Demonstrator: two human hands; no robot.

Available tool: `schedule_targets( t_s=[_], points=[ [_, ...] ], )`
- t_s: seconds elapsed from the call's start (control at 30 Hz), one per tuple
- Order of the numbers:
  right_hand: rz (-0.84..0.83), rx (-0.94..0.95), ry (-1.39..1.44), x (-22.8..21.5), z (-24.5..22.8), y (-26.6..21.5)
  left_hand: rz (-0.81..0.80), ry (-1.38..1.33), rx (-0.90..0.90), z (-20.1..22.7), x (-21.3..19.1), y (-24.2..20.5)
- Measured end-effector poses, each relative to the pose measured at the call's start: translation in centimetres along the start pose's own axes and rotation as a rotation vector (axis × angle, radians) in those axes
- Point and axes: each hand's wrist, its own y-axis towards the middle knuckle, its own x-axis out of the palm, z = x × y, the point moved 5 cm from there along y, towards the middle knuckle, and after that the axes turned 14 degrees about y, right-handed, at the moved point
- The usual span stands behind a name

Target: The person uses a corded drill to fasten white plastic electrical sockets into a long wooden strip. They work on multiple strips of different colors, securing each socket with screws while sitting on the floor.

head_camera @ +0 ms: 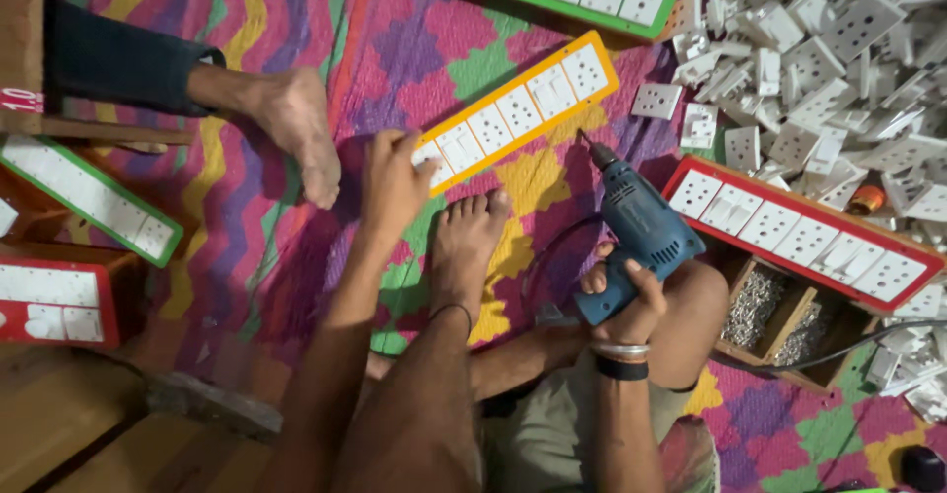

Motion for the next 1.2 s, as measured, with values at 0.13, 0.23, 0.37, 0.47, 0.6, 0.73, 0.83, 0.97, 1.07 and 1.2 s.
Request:
schedule_targets(
  t_s=[0.13,0.23,0.37,0.47,0.6,0.73,0.83,0.97,1.07,1.2],
  points=[
    [-0.005,0.016,0.051,-2.1,0.6,1.6,-0.038,0.139,0.079,2.1,0.3,0.3],
    [-0.056,-0.005,0.113,-4.0,0.5,1.3,0.029,0.234,0.172,3.1,1.7,0.1],
    [-0.077,0.077,0.397,-4.7,2.3,3.6,-0.139,0.194,0.150,1.7,4.3,1.9],
    [-0.072,0.157,0.613,-4.8,3.5,4.2,-0.080,0.194,0.169,1.6,5.2,2.8],
    [0.096,0.064,0.375,-7.3,3.6,5.7,-0.174,0.091,0.066,1.1,5.9,2.3],
    [0.354,0.051,0.109,-10.9,4.3,7.1,-0.203,-0.055,-0.066,0.1,3.6,0.1],
    [0.379,0.108,0.093,-12.2,5.3,6.4,-0.244,-0.283,-0.184,0.1,1.2,-2.5],
    [0.046,-0.541,-1.206,-7.3,3.0,4.4,-0.274,-1.085,-0.294,1.3,-0.6,-3.7],
    [0.270,-0.440,-0.692,-5.1,3.1,1.0,-0.275,-1.317,-0.301,2.2,-0.8,-3.5],
    [-0.182,-1.026,-1.511,5.7,5.9,-5.9,-0.365,-1.497,-0.393,2.4,-0.2,-2.9]
  ],
)
